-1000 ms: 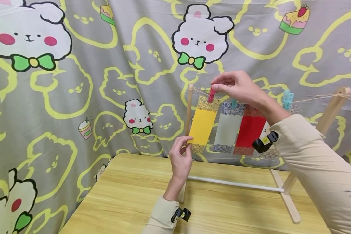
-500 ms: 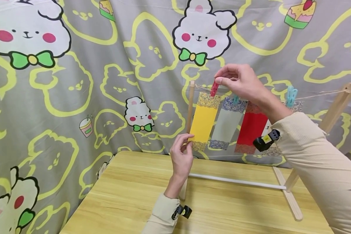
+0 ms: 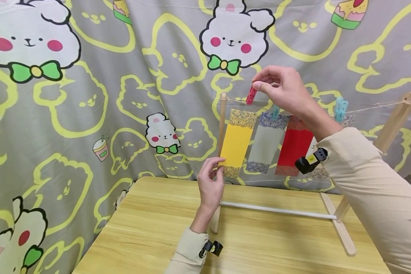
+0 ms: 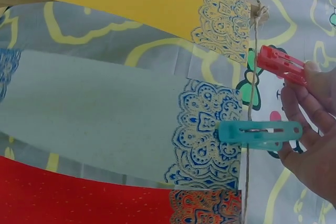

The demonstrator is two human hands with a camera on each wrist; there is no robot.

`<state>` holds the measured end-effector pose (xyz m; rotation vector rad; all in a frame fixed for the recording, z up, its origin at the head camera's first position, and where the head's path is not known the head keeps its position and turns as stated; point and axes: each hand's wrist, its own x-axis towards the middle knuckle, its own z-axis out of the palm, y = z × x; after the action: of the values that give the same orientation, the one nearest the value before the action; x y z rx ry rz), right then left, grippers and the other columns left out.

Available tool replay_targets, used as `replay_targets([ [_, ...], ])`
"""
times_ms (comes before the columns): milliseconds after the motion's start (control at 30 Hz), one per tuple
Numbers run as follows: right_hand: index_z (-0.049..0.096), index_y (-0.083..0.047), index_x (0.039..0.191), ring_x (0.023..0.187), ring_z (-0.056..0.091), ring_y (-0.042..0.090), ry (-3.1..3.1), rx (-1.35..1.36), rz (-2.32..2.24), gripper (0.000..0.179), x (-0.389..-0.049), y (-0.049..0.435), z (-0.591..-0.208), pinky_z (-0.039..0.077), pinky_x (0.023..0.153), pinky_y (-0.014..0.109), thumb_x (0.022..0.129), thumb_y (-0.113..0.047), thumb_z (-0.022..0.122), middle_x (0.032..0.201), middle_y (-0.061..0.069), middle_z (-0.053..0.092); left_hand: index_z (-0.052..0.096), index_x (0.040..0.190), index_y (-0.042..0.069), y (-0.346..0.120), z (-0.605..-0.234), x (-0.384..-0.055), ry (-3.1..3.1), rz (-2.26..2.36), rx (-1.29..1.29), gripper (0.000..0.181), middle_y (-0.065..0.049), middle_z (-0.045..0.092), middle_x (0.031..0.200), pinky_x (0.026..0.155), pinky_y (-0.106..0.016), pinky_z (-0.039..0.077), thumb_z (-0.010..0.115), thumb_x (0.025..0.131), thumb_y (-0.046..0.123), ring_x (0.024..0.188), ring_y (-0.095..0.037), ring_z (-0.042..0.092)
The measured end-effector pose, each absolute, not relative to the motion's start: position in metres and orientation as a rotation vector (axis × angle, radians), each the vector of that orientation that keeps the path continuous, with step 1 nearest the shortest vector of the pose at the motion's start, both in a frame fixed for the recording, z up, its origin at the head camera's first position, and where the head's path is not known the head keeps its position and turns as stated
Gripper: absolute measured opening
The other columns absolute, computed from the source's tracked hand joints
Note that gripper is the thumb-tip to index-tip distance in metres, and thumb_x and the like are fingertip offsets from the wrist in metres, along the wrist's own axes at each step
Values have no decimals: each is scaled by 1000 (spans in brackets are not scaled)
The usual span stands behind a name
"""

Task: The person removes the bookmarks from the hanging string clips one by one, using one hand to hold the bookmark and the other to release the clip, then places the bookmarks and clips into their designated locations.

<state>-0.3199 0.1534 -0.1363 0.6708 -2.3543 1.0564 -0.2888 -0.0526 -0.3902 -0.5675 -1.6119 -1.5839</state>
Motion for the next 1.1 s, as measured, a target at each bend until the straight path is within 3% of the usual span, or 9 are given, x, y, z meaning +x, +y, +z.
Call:
replay_targets([
  [333,71,-9,121,100,62,17,-2321,637,1042,31,-311,149,-132,49,84,27,102,-32,64,117,6,70,73,110,0,-58,-394,-282,-1601,-1619,-569,31,-14,69,106,75,-40,62,65,88,-21,92,-30,71],
  [633,72,-9,121,103,64,17,-2298,717,1012,29,-302,151,-138,49,88,26,101,-28,66,114,5,71,68,107,-13,-65,-392,-281,-1599,-1653,-603,30,-28,65,104,75,-46,61,62,82,-29,90,-46,68],
  [900,71,-8,125,107,66,19,-2238,682,970,34,-292,155,-141,49,91,23,99,-28,70,115,6,73,71,111,-5,-71,-391,-272,-1610,-1677,-618,30,-20,68,106,72,-21,57,67,87,-21,90,-38,70],
  [1100,71,-9,127,107,67,18,-2217,675,1002,37,-285,159,-146,50,94,23,97,-30,73,114,5,74,70,113,-5,-74,-390,-271,-1603,-1696,-615,31,-22,67,110,76,-18,57,67,87,-20,94,-39,69],
])
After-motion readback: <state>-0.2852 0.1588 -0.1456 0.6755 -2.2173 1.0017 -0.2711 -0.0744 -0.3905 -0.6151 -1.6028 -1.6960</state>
